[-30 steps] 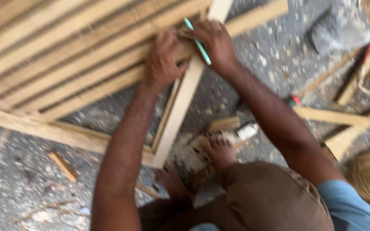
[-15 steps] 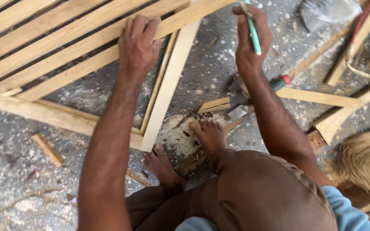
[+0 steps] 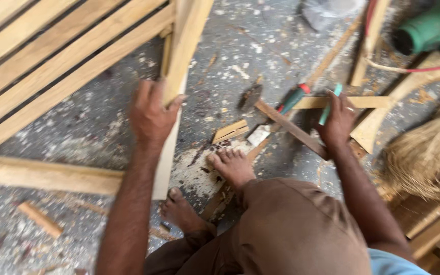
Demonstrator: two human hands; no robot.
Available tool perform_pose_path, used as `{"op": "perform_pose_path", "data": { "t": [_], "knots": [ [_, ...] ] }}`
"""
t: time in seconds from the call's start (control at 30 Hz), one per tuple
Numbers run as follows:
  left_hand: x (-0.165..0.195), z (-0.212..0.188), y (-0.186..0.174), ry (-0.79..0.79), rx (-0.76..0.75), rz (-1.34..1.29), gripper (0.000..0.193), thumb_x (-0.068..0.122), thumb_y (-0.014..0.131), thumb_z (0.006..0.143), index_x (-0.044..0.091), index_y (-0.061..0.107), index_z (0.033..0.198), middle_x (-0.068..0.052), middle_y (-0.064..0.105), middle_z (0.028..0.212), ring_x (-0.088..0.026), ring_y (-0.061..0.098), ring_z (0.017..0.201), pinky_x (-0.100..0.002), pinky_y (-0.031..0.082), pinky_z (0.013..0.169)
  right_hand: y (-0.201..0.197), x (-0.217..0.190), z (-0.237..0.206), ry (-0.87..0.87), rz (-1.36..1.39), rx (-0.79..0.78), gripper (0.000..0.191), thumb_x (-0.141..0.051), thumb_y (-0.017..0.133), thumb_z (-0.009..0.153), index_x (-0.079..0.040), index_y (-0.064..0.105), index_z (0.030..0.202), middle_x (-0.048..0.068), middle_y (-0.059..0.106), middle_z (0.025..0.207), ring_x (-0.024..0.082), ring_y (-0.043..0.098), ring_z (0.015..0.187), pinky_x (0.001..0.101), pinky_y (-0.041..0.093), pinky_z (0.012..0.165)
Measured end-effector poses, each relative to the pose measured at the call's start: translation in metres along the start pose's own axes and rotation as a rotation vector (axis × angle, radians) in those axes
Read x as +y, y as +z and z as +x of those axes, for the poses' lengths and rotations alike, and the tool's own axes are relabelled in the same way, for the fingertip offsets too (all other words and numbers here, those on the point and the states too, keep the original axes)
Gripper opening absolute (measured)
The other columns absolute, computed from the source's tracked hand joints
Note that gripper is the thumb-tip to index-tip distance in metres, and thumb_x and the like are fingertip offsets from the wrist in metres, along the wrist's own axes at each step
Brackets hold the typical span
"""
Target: The person assembles a triangular wooden frame with horizontal slats on a workshop floor. They use a hammer and nails to secure the slats, mark wood with a pencil, cut through wood using a circular saw, and apply white glue by hand to the edges of wood pieces.
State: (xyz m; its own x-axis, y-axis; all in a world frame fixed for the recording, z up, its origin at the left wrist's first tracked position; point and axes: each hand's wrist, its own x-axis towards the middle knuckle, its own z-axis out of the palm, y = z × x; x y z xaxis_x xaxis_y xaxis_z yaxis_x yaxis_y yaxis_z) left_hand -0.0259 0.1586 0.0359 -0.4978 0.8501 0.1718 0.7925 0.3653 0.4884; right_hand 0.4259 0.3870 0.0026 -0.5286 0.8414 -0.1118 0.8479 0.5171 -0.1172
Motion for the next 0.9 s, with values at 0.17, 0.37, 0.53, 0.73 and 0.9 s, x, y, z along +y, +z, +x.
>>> {"op": "perform_pose_path", "data": {
  "t": [0.17,0.37,0.53,0.73,0.9],
  "knots": [
    [-0.015,-0.035,0.032,-0.147,0.020,-0.076,0.052,0.026,0.092,0.083,0.003,0.067,0.122,-0.010,0.061,0.109,-0.021,0.071,0.086,-0.030,0.065,0.061,0.007,0.047,-0.006,-0.143,-0.080,0.104,0.037,-0.007,0.070,0.096,-0.009,0.064,0.132,0.022,0.058,0.138,0.042,0.050,0.132,0.0606,0.028,0.124],
    [-0.025,-0.043,0.049,-0.154,0.098,-0.103,0.053,0.029,0.089,0.087,0.000,0.065,0.124,-0.011,0.061,0.105,-0.019,0.070,0.083,-0.026,0.065,0.057,-0.040,0.023,0.050,-0.242,0.003,0.598,0.036,-0.003,0.078,0.093,-0.002,0.061,0.125,0.014,0.066,0.116,0.029,0.066,0.103,0.0427,0.056,0.087],
    [-0.026,-0.036,0.051,-0.261,0.185,-0.117,0.052,0.027,0.090,0.088,-0.001,0.066,0.125,-0.011,0.063,0.105,-0.018,0.070,0.080,-0.025,0.064,0.052,-0.058,-0.077,0.081,-0.374,0.283,0.530,0.043,0.007,0.078,0.087,-0.005,0.059,0.124,0.015,0.065,0.118,0.025,0.066,0.110,0.0388,0.061,0.097],
    [-0.043,-0.036,0.033,-0.395,0.393,-0.087,0.050,0.027,0.091,0.085,0.005,0.067,0.124,-0.008,0.064,0.106,-0.016,0.072,0.083,-0.025,0.062,0.057,-0.039,-0.201,0.104,-0.384,0.559,0.334,0.044,-0.013,0.091,0.097,-0.003,0.062,0.129,0.014,0.063,0.114,0.025,0.069,0.101,0.0378,0.066,0.078],
    [-0.038,-0.034,0.043,-0.409,0.307,-0.173,0.056,0.032,0.091,0.085,0.004,0.066,0.127,-0.007,0.064,0.107,-0.014,0.071,0.077,-0.023,0.064,0.053,-0.044,-0.268,0.105,-0.242,0.503,-0.018,0.054,-0.020,0.088,0.090,-0.002,0.064,0.135,0.018,0.062,0.111,0.028,0.070,0.094,0.0390,0.067,0.072]
  ]
}}
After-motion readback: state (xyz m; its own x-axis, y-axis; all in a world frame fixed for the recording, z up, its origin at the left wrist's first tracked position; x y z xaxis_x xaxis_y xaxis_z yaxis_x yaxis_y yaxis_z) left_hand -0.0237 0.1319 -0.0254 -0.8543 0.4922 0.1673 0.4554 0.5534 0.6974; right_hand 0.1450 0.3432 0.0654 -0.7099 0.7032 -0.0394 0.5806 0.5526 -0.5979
